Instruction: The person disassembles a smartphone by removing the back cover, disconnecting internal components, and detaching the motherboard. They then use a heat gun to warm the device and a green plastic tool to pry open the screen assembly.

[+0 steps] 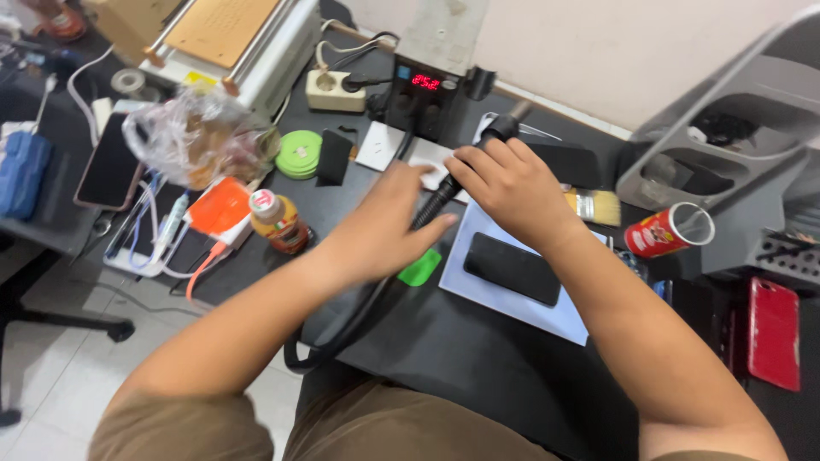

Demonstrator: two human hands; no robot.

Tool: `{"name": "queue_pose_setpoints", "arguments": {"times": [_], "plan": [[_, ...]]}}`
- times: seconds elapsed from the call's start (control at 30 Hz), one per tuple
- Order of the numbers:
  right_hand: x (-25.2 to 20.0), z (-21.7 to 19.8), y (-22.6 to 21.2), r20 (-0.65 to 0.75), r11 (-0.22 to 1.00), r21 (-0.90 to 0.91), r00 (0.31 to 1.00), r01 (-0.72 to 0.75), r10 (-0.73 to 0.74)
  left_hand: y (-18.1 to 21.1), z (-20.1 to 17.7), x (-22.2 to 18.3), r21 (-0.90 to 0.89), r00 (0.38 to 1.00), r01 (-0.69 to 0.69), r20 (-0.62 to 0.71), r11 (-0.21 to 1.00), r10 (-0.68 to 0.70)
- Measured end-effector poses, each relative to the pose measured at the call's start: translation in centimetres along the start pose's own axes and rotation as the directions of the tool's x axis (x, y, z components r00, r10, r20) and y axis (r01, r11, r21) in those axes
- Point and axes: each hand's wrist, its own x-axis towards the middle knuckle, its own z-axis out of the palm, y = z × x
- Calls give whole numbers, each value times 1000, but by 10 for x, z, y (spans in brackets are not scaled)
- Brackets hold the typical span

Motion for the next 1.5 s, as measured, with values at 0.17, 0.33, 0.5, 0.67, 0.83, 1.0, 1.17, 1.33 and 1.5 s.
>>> {"name": "queue_pose_setpoints", "arguments": {"times": [0.17,0.33,0.5,0.67,0.83,1.0,1.17,1.33,1.5], "plan": [[7,-1,14,-98,993,13,988,-120,121,80,-57,-57,210,916,-344,-142,915,376],[12,-9,9,-177,975,151,966,-162,188,88,8,-73,-401,975,140,215,905,-55],[9,-18,-13,-139,946,280,968,-164,209,8,100,-6,-470,912,17,-355,883,-207],[2,-40,-39,-104,889,368,938,-274,332,-19,134,24,-696,868,-250,-469,673,-163],[-54,-77,-47,-242,889,328,881,-319,406,-18,129,19,-702,874,-316,-477,638,-92],[-139,-34,-54,-175,597,540,615,-593,769,-19,99,19,-752,859,-422,-510,506,-41],[-184,13,-69,61,578,458,673,-675,737,-17,85,18,-879,918,-308,-375,363,-128],[-214,38,-65,53,430,533,536,-729,842,-26,100,17,-946,963,-178,-224,271,-148],[-224,57,-67,72,318,642,468,-697,881,-25,124,2,-966,970,-23,-84,256,-229]]}}
